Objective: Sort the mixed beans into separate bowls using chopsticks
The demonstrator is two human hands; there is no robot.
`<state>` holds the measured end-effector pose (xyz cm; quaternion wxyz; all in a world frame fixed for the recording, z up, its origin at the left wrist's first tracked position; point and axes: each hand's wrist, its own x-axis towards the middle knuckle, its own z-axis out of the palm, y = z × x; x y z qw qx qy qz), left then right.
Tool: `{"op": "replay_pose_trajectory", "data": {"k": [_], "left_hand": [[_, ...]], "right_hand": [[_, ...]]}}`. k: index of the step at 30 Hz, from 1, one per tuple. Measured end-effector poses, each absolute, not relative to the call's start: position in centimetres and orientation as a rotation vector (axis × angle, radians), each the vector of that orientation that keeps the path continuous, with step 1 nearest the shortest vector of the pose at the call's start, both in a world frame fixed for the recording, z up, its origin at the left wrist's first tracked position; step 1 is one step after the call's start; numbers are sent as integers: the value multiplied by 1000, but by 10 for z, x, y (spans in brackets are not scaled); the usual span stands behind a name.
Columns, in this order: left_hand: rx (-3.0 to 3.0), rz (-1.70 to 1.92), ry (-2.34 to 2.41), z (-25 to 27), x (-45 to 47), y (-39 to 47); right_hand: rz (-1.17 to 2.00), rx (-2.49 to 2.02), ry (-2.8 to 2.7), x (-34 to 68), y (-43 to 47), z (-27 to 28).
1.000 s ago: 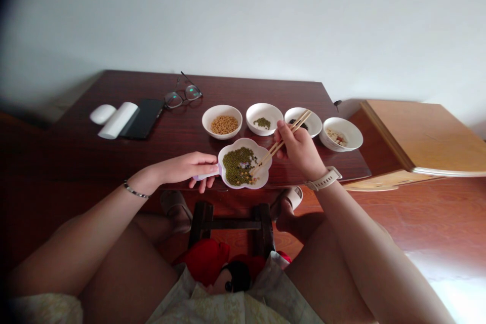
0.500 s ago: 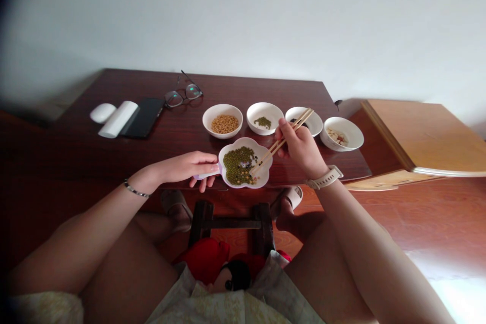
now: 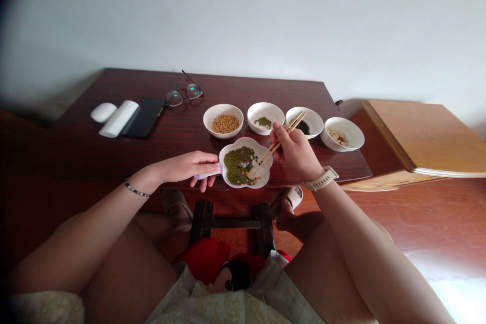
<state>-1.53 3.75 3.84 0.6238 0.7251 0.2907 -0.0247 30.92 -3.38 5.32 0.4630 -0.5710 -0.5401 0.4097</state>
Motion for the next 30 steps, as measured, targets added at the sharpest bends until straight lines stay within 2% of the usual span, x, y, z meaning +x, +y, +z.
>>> {"op": "replay_pose_trajectory", "data": {"k": [20,30], "left_hand": [[1660,-62,657,37,-15,38],[1659,-55,669,37,-15,38]], "right_hand": [[1047,-1367,-1337,306,-36,52],[949,-1385,-1341,309,-35,57]]}}
